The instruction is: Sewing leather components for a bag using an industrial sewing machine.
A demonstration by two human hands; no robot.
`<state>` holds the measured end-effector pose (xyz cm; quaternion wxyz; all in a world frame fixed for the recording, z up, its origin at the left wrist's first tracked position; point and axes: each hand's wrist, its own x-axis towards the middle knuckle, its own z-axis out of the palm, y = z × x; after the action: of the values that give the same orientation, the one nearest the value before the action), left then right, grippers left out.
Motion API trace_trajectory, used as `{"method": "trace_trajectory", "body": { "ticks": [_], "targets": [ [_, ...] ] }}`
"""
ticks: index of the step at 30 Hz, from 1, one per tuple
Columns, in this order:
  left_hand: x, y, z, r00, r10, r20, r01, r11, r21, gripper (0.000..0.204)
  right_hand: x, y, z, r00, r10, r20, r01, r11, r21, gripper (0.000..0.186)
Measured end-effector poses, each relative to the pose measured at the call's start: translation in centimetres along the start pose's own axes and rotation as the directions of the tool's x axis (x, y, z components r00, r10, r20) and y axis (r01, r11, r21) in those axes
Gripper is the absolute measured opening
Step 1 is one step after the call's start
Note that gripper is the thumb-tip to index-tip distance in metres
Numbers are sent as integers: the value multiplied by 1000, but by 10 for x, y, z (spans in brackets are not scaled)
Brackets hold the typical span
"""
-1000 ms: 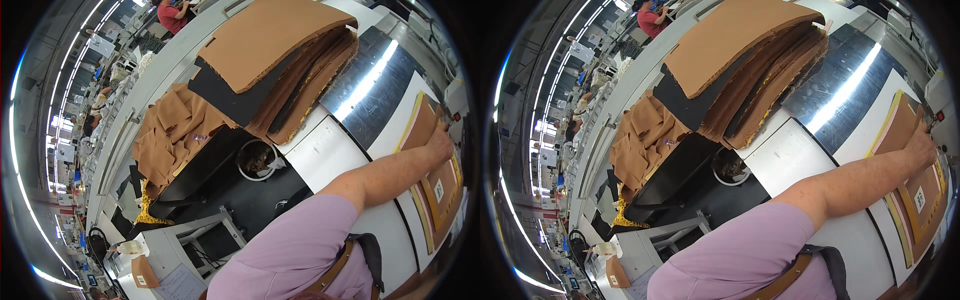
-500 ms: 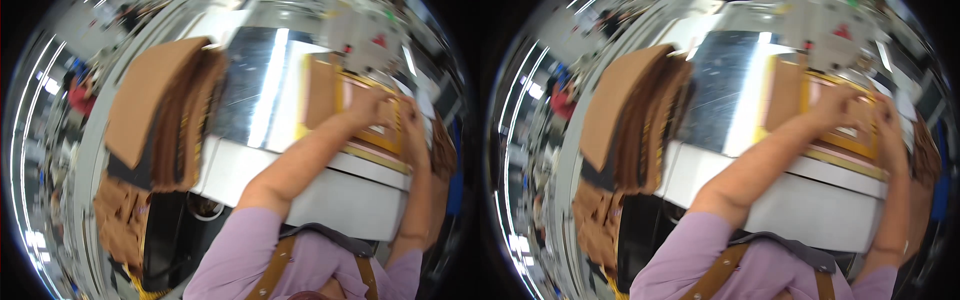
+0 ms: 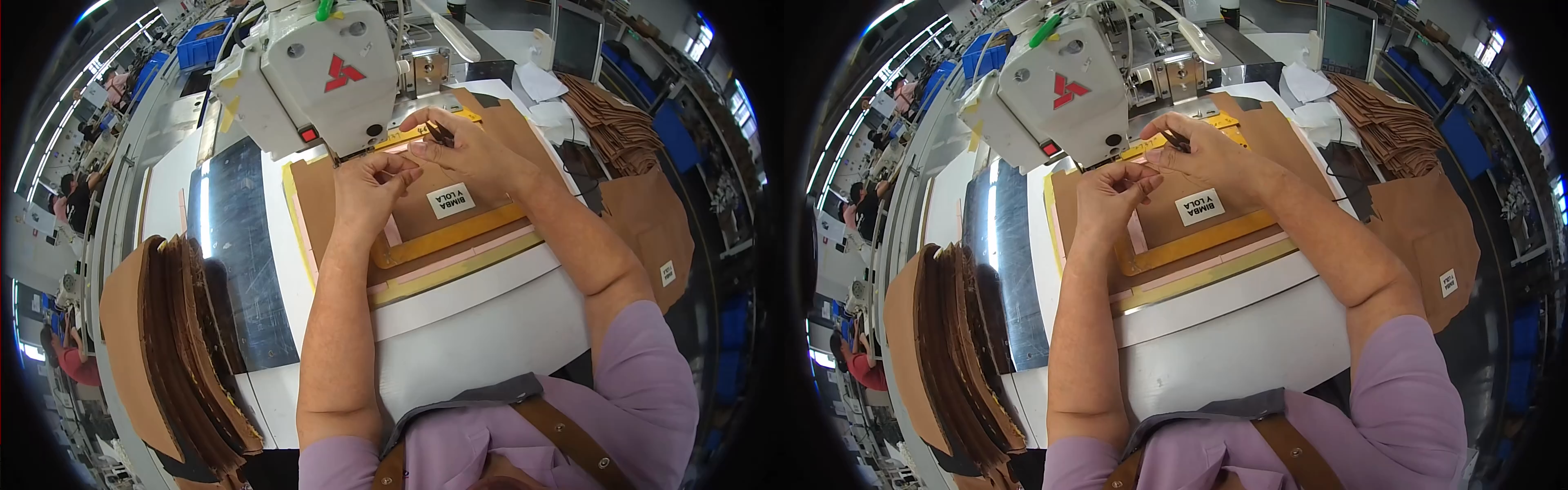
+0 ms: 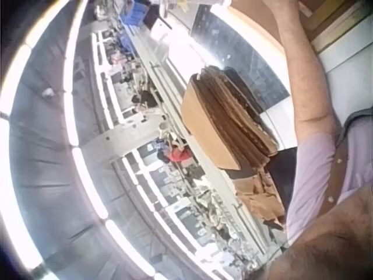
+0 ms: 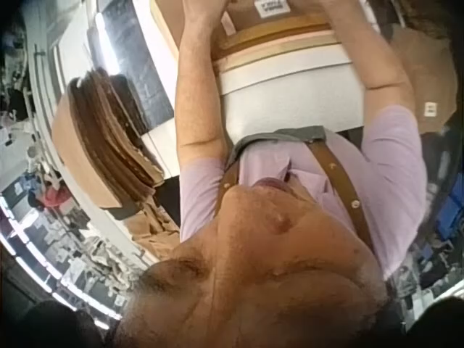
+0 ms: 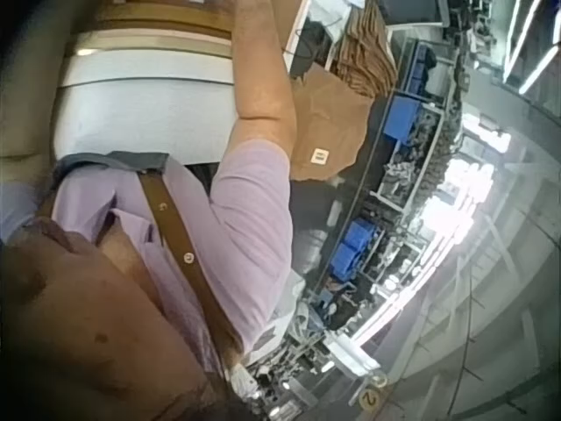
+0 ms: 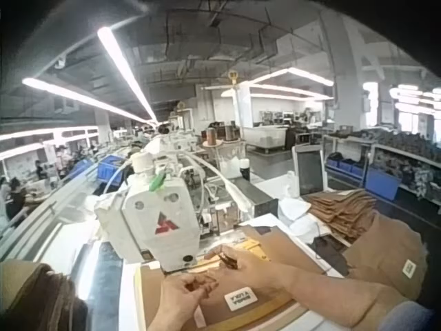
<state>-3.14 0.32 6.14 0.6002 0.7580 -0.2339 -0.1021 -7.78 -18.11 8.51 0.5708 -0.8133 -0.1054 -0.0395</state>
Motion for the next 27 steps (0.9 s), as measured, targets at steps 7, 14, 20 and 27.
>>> {"method": "trace_trajectory", "body": {
  "ticks": [7,14,20,27],
  "targets": [
    [-4,5,2,991,113,-77,-92,967,237,33,4,4,1,995,86,55,-91,990,108,42],
    [5,-8,5,997,74,-18,-73,997,31,36,8,24,-1,995,63,70,-66,997,29,50],
    [-1,4,3,999,-30,-24,35,971,236,16,3,10,0,992,86,89,-101,980,174,46],
    [2,-5,1,995,9,-102,9,983,184,10,8,26,-5,997,-64,39,70,976,-206,36]
  ]
}}
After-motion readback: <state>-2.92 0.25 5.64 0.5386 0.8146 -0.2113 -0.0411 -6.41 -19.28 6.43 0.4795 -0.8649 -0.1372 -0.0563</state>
